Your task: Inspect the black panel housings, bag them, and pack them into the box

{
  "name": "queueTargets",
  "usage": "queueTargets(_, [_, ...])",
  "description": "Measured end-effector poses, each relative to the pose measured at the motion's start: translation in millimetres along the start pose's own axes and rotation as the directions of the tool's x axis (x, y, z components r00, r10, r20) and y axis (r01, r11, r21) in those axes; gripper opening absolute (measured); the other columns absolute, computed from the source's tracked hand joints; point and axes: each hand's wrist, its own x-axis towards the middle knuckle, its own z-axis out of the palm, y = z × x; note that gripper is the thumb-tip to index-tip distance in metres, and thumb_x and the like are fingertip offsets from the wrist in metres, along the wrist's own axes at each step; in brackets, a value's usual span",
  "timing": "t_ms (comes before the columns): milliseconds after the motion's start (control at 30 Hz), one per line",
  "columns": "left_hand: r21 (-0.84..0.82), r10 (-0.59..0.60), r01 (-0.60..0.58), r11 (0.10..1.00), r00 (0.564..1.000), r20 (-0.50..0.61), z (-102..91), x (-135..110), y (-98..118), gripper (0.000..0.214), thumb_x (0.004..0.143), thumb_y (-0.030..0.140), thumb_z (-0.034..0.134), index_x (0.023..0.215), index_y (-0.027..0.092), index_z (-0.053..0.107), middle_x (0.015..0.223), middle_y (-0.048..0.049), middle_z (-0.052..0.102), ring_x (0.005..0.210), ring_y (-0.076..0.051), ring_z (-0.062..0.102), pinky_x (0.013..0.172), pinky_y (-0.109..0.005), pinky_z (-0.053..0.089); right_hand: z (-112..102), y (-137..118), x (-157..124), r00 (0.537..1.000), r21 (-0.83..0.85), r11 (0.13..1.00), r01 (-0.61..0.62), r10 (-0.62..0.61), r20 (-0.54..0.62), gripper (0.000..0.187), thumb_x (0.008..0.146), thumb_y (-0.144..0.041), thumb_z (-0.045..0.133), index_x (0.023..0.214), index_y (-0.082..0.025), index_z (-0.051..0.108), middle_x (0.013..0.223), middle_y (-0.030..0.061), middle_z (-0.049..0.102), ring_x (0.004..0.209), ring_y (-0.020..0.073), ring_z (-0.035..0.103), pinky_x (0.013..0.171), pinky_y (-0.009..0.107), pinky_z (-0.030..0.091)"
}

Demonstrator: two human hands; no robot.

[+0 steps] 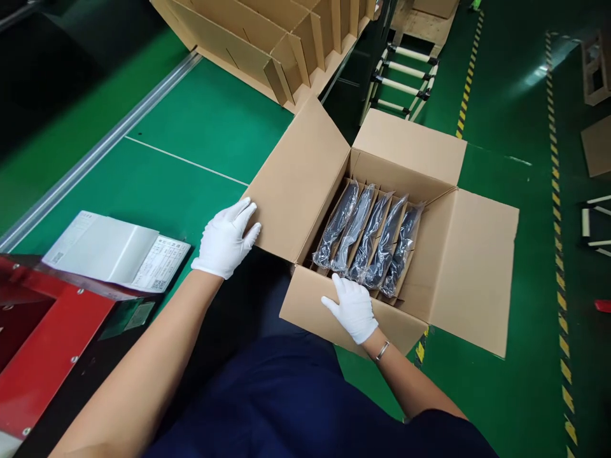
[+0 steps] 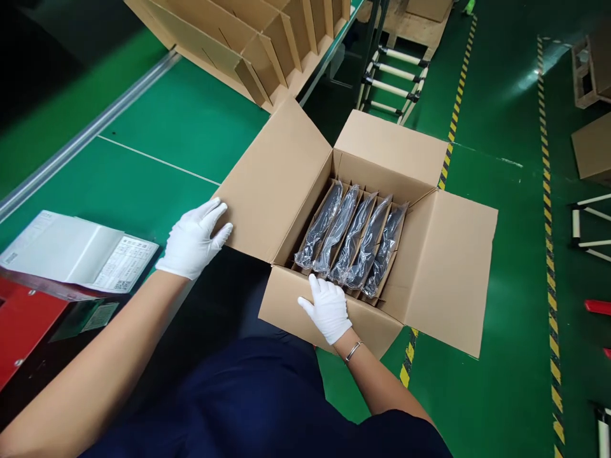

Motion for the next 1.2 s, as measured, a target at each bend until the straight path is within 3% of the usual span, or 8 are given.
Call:
queueTargets(167, [0.072, -0.048, 0.048, 0.996, 0.999, -0.006, 3.0, 0, -2, 0.041, 0.098, 0.037, 0.049, 0.131, 0.02, 0.066, 0.148, -0.011, 0.058, 0.123, -0.033, 0.062, 0.1, -0.048, 0.051, -26, 28, 49, 0.991, 0.083, 0.993, 0.082, -0.089, 0.095, 0.053, 0.107, -0.049, 0.028, 0.147, -0.019, 0.047, 0.142, 0.0094, 0.055, 0.124, 0.0164, 0.058, 0.102, 0.025, 0.047])
queueTargets(267, [0.139, -0.053, 0.053, 0.989, 0.999, 0.002, 2.1, -1, 1, 0.04, 0.099, 0.037, 0.048, 0.13, 0.021, 0.068, 0.147, -0.0105, 0.059, 0.118, -0.034, 0.064, 0.093, -0.049, 0.053, -31, 27, 92, 0.988, 0.049, 0.995, 0.083, -0.088, 0.125, 0.056, 0.103, -0.048, 0.043, 0.148, -0.015, 0.043, 0.157, 0.0161, 0.036, 0.124, 0.0237, 0.059, 0.102, 0.033, 0.05])
queueTargets(367, [0.178, -0.054, 0.052, 0.983, 0.999, 0.005, 1.7, -1, 3, 0.04, 0.1, 0.036, 0.047, 0.129, 0.021, 0.068, 0.146, -0.0105, 0.06, 0.115, -0.035, 0.065, 0.088, -0.049, 0.054, -30, 11, 131, 0.993, -0.003, 0.999, 0.04, -0.04, 0.112, 0.052, 0.103, -0.041, 0.041, 0.146, -0.013, 0.04, 0.163, 0.0201, 0.018, 0.119, 0.0266, 0.061, 0.099, 0.04, 0.052])
queueTargets(500, [0.177, -0.061, 0.059, 0.982, 0.998, 0.004, 2.5, -1, 3, 0.039, 0.1, 0.036, 0.046, 0.129, 0.022, 0.068, 0.145, -0.0107, 0.06, 0.114, -0.035, 0.065, 0.087, -0.049, 0.054, -28, -2, 159, 0.987, -0.049, 0.996, -0.072, 0.079, 0.143, 0.047, 0.103, -0.038, 0.046, 0.142, -0.011, 0.045, 0.152, 0.0193, 0.039, 0.118, 0.0236, 0.06, 0.101, 0.044, 0.052])
queueTargets(600, [0.155, -0.063, 0.061, 0.986, 0.998, 0.005, 2.9, -1, 3, 0.038, 0.1, 0.036, 0.047, 0.129, 0.023, 0.068, 0.145, -0.0109, 0.061, 0.114, -0.035, 0.065, 0.087, -0.049, 0.054, -30, 6, 162, 0.98, -0.039, 0.993, -0.115, 0.12, 0.16, 0.046, 0.102, -0.044, 0.05, 0.137, -0.014, 0.051, 0.134, 0.0129, 0.055, 0.113, 0.0198, 0.061, 0.101, 0.042, 0.053])
queueTargets(800, [0.169, -0.058, 0.055, 0.984, 0.998, 0.013, 0.8, -1, 5, 0.041, 0.101, 0.037, 0.044, 0.129, 0.02, 0.068, 0.145, -0.0115, 0.06, 0.112, -0.036, 0.065, 0.084, -0.049, 0.053, -37, 44, 151, 0.957, 0.017, 0.968, -0.251, 0.246, 0.155, 0.047, 0.102, -0.048, 0.05, 0.133, -0.013, 0.053, 0.117, 0.0103, 0.061, 0.103, 0.0175, 0.063, 0.096, 0.04, 0.055])
queueTargets(1000, [0.138, -0.049, 0.049, 0.989, 0.999, -0.006, 2.7, -2, 2, 0.038, 0.098, 0.035, 0.049, 0.128, 0.023, 0.068, 0.143, -0.0114, 0.062, 0.111, -0.035, 0.065, 0.086, -0.049, 0.053, -40, 74, 140, 0.921, 0.059, 0.92, -0.386, 0.382, 0.072, 0.048, 0.103, -0.046, 0.047, 0.139, -0.014, 0.048, 0.14, 0.0145, 0.049, 0.113, 0.0196, 0.06, 0.101, 0.042, 0.053])
queueTargets(1200, [0.161, -0.027, 0.032, 0.986, 0.999, -0.033, 3.1, -2, 1, 0.036, 0.098, 0.037, 0.048, 0.126, 0.025, 0.068, 0.142, -0.009, 0.063, 0.108, -0.034, 0.066, 0.082, -0.045, 0.053, -44, 96, 125, 0.891, 0.113, 0.884, -0.454, 0.45, 0.059, 0.048, 0.103, -0.046, 0.048, 0.139, -0.015, 0.05, 0.128, 0.0113, 0.058, 0.11, 0.0184, 0.061, 0.101, 0.042, 0.053])
